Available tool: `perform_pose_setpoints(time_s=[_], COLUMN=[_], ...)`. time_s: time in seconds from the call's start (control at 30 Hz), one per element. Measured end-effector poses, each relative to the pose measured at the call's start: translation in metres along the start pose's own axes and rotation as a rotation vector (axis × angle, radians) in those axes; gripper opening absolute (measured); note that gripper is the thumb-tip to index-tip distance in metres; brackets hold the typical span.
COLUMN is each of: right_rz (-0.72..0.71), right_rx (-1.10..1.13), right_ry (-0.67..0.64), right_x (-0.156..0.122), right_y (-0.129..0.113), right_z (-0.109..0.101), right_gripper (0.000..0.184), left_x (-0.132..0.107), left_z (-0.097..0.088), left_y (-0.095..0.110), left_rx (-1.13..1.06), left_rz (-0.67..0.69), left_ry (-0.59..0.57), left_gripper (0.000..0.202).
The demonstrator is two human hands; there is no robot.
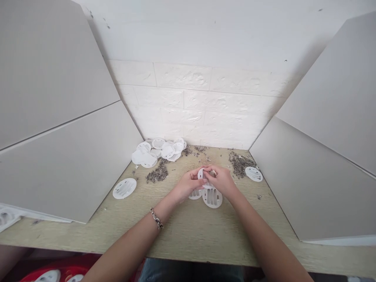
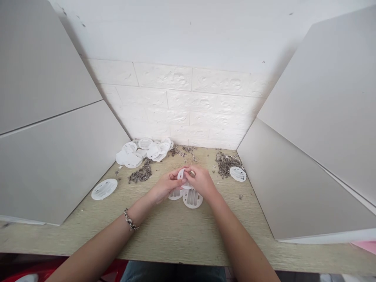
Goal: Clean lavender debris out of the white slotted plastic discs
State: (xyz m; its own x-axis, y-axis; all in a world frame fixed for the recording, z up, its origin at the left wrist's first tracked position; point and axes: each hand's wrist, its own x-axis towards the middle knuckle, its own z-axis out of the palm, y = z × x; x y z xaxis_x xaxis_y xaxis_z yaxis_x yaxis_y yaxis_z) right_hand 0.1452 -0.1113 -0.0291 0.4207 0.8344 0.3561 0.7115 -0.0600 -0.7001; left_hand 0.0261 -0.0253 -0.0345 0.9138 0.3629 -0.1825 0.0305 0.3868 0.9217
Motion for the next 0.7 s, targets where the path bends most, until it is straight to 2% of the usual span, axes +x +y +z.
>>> perform_pose_setpoints(time_s=[0.23,0.47,0.7], right_rz=[0.081,-0.025,0.065], right_rx=[0.007,0.007,0.094], right_ry=[0.032,0.038,0.016], right_x=[-0.0023,-0.0016,-0.0011], right_y=[-0.0027,-0.0034,-0.0030], right_z=[-0.0019,-0.0036,-0.0063], right_gripper=[0.015,0.010,0.010], left_x=[0.0012,0.0013,-0.0001], left_z=[0.0000,-0.0018,-0.0038], left_y=[-0.0029,-0.0048,0.0005], left_rx=[-0.004,0.040,0.027], left_rz=[0.014,0.054,0.033], left_ry=[-0.003,-0.029,-0.063], left_gripper=[0.062,0.063,0.066])
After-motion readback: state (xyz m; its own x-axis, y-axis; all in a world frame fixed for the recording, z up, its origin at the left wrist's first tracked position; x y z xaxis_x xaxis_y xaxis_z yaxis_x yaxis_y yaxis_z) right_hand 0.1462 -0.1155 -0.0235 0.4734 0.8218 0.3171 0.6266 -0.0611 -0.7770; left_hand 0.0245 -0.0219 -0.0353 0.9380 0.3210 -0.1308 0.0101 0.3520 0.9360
